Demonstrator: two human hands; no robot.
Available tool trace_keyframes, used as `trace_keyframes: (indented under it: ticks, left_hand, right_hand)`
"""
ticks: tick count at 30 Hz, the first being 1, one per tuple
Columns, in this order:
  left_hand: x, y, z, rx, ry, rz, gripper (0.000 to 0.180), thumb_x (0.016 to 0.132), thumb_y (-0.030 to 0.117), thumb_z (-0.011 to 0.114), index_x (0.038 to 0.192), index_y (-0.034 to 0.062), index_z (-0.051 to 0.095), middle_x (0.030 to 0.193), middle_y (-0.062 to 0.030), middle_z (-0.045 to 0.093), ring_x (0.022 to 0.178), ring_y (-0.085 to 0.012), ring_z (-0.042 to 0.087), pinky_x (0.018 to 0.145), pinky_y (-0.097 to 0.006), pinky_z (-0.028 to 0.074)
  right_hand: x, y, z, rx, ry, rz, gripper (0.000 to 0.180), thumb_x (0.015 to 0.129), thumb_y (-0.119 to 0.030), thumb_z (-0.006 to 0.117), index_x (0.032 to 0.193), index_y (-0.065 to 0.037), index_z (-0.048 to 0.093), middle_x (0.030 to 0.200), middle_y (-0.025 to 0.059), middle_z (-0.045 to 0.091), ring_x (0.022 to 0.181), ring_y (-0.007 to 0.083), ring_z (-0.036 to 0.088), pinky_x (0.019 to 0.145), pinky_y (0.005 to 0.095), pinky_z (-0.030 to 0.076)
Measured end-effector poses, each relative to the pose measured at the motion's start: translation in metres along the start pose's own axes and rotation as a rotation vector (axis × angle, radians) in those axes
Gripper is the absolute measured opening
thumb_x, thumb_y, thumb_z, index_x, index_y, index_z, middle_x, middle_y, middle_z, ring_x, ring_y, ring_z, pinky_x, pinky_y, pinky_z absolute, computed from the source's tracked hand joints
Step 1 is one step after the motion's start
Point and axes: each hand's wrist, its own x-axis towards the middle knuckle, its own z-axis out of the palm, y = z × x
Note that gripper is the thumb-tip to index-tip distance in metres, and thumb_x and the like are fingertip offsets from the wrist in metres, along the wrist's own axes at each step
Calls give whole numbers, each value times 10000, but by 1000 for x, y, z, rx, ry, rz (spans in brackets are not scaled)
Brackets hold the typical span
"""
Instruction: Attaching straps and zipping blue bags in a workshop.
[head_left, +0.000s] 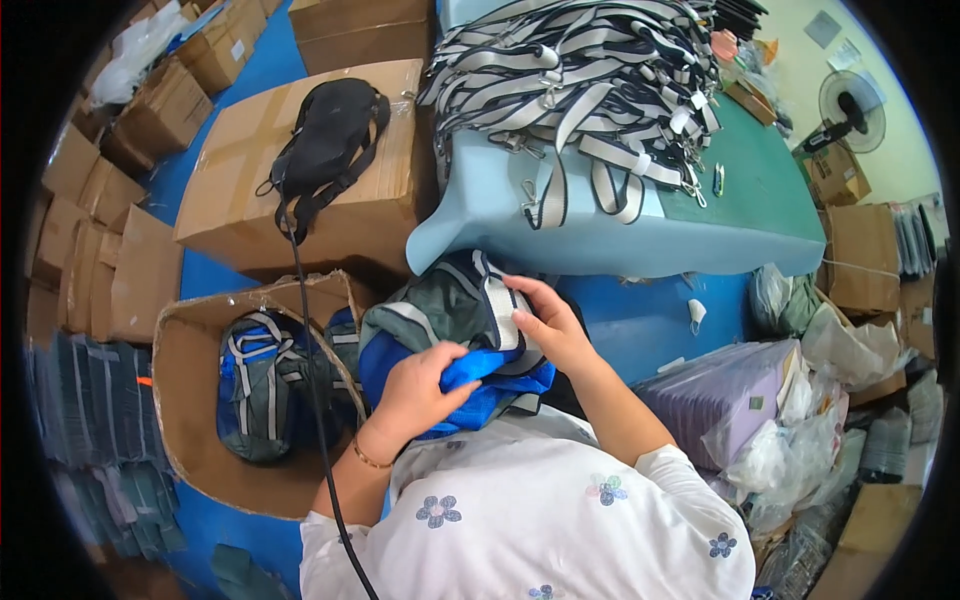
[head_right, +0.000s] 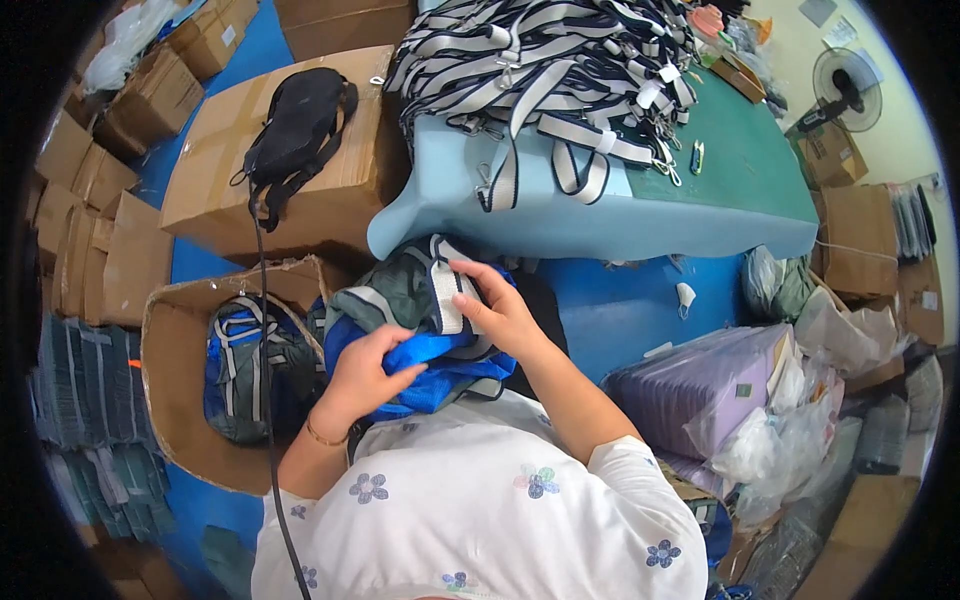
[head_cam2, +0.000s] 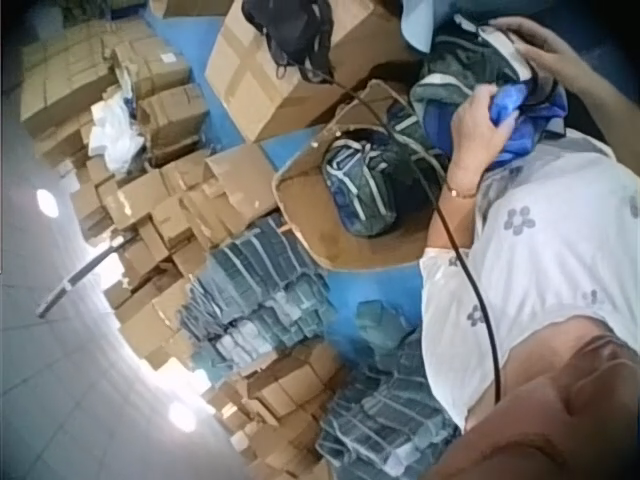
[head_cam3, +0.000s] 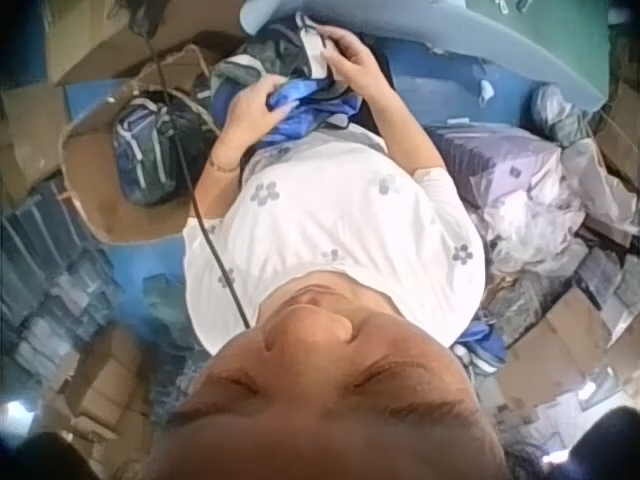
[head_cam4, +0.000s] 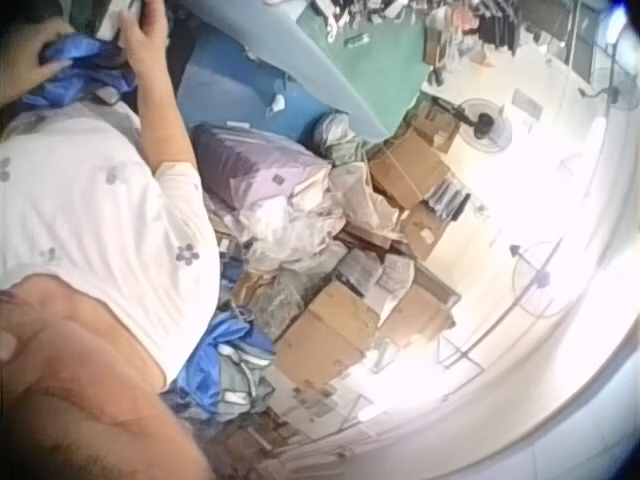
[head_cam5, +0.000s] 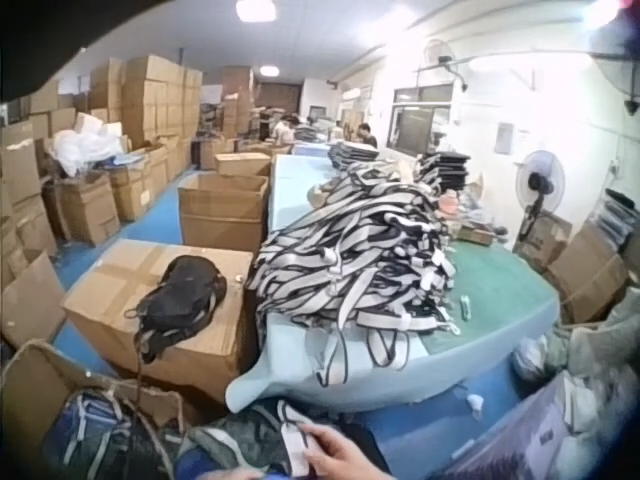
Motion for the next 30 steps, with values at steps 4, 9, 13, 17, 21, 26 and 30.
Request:
trace_keyframes:
  ticks: [4, 9, 13, 17, 21, 26, 30]
  left_hand:
    - [-20, 1, 13, 217, -65, 171, 439, 678, 182, 751, 1061, 59, 576, 949, -105, 622, 851, -282, 586, 751, -371, 429]
    - [-49, -11, 29, 542, -85, 95, 400, 715, 126, 657, 1098, 62, 559, 899, -70, 559, 872, -244, 539, 730, -356, 396]
    - [-52, -37, 26, 173, 172, -108, 252, 805, 102, 607, 1039, 17, 567, 901, -181, 615, 816, -362, 588, 712, -402, 469]
    - [-21, -55, 2, -552, 213, -365, 165, 896, 95, 566, 1028, -3, 551, 897, -46, 617, 800, -95, 557, 723, -245, 459]
    - [16, -19, -2, -1204, 135, -413, 172, 911, 110, 546, 1048, 5, 550, 946, -37, 612, 866, -88, 567, 765, -219, 457]
    - [37, 43, 15, -1457, -2, -453, 206, 920, 165, 539, 1088, 46, 543, 997, -31, 607, 889, -98, 584, 789, -235, 477]
    - [23, 44, 22, -1505, 112, -557, 281, 918, 201, 553, 1145, 40, 517, 1032, -52, 600, 944, -118, 582, 826, -261, 481]
  right_hand:
    - [17, 6, -12, -794, 8, 100, 370, 916, -124, 529, 1282, -101, 482, 861, 95, 650, 760, 146, 620, 705, 291, 494]
    - [36, -16, -14, -1476, -19, 163, 323, 872, -221, 551, 1184, -140, 535, 812, 162, 654, 726, 357, 621, 651, 456, 495]
    - [21, -28, -15, -632, 90, -136, 381, 847, 49, 572, 1201, -53, 476, 824, 56, 613, 779, 129, 620, 670, 261, 484]
    - [7, -18, 11, 90, -109, -192, 413, 824, -6, 659, 1167, -37, 432, 1015, 52, 564, 895, 100, 554, 760, 216, 452]
    - [0, -36, 38, 151, 76, -584, 395, 789, 29, 676, 1043, -76, 392, 981, 95, 563, 858, 151, 598, 722, 237, 477]
    - [-8, -92, 22, -205, -205, -1027, 647, 768, -1, 710, 1190, -136, 239, 807, 182, 649, 706, 269, 658, 614, 334, 512]
    - [-27, -84, 6, -554, -278, -537, 526, 780, 40, 671, 1241, -43, 433, 969, 141, 649, 790, 232, 673, 686, 316, 533]
